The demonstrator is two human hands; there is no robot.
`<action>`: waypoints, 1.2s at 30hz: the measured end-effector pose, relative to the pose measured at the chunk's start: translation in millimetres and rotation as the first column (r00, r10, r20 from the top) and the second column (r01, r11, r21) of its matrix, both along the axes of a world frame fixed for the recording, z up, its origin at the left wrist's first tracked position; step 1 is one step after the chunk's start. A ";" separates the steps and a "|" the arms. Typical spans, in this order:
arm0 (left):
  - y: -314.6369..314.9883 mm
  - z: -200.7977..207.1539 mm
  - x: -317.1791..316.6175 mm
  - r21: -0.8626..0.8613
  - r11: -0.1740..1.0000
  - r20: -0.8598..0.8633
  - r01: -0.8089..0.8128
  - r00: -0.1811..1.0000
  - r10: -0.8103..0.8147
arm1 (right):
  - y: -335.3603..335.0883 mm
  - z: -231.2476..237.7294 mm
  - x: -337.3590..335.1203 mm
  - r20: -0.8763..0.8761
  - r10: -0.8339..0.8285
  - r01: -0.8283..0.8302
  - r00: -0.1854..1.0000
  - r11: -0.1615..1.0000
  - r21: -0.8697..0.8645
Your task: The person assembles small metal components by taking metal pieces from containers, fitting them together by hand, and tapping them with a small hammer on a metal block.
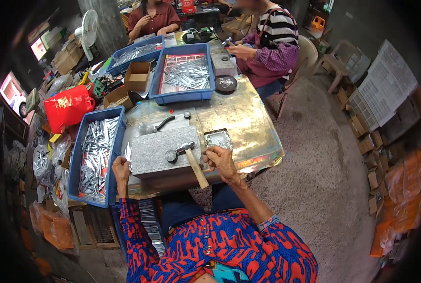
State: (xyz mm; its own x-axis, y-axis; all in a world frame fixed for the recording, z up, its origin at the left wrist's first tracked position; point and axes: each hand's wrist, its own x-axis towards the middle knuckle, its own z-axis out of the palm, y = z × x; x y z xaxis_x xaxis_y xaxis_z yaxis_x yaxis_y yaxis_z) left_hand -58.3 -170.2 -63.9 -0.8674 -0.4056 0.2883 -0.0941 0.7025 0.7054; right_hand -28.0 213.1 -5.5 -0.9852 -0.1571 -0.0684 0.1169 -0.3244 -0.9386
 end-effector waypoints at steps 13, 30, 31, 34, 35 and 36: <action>-143.2 0.6 23.3 -0.442 0.892 0.152 -0.098 0.971 0.182 | 18.4 -24.3 -3.5 -0.070 -0.158 0.164 0.985 0.982 0.097; -163.7 -22.5 48.3 -0.024 1.000 0.287 0.005 0.958 0.002 | 41.9 -37.3 -13.7 -0.046 -0.220 0.222 0.974 0.974 0.052; -191.1 -36.0 49.0 -0.024 0.999 0.417 0.032 0.909 -0.019 | 42.4 -36.2 -15.6 -0.033 -0.213 0.214 0.977 0.976 0.042; -159.5 -21.7 38.7 0.101 0.995 0.413 0.001 0.910 -0.043 | 57.6 -36.0 -18.3 -0.026 -0.263 0.264 0.964 0.963 0.057; -150.0 -16.4 38.7 0.101 0.995 0.415 0.003 0.909 -0.045 | 59.7 -36.1 -21.1 -0.021 -0.285 0.286 0.958 0.956 0.067; -141.1 -12.5 37.7 0.027 1.000 0.384 -0.011 0.923 0.000 | 62.1 -37.0 -23.7 -0.020 -0.288 0.289 0.957 0.955 0.069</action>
